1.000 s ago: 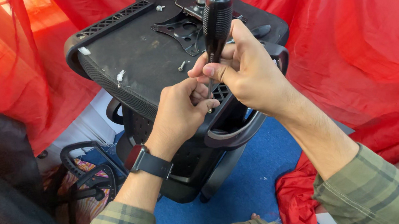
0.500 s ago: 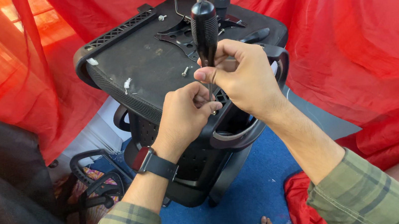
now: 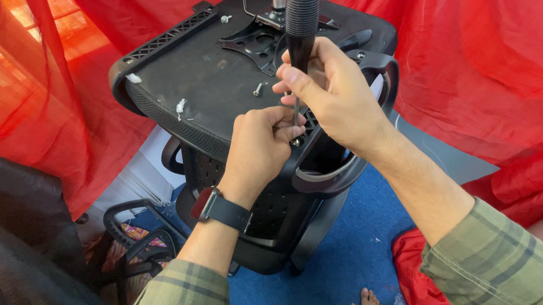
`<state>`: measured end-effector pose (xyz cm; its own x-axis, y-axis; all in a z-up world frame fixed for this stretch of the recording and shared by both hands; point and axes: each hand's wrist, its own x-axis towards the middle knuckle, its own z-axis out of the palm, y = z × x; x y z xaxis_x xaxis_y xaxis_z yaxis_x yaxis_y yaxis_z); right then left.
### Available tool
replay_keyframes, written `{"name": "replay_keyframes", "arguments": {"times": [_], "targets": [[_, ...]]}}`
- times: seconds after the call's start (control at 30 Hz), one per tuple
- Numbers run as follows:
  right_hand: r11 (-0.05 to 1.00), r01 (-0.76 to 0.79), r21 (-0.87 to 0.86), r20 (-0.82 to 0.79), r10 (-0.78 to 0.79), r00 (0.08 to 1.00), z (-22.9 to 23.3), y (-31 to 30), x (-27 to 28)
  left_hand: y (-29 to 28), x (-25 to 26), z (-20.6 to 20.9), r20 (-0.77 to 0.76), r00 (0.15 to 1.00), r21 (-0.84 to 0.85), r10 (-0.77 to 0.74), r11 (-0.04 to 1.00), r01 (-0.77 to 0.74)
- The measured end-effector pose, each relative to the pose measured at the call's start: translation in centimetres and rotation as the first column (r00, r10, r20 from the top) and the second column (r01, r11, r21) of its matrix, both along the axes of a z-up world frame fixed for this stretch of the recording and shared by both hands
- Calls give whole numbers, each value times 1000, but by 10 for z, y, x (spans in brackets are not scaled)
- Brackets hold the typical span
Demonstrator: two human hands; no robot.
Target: The person uses a screwdriver to tighten screws into the underside of an overturned black office chair, securing the base to the seat. The person works on multiple screw locations around the chair base.
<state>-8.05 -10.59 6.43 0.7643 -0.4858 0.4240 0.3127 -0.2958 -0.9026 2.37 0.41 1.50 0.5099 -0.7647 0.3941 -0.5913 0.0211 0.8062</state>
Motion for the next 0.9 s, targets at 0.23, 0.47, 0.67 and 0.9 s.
{"name": "replay_keyframes", "arguments": {"times": [0.23,0.47,0.67,0.9], "targets": [[908,256,-331,115,-230,966,-9,4,0,2,-4,0,-9,1000,-46,-12,999,12],[981,62,-184,67,-51,996,0,-5,-7,2,-10,0,7,1000,-53,15,998,-14],[984,-114,-136,28,118,993,3,-8,-8,2,-8,-6,-33,999,-89,-11,996,8],[929,-353,-111,-66,347,935,3,-13,-7,2,-6,-10,73,997,-100,16,995,-9]]}}
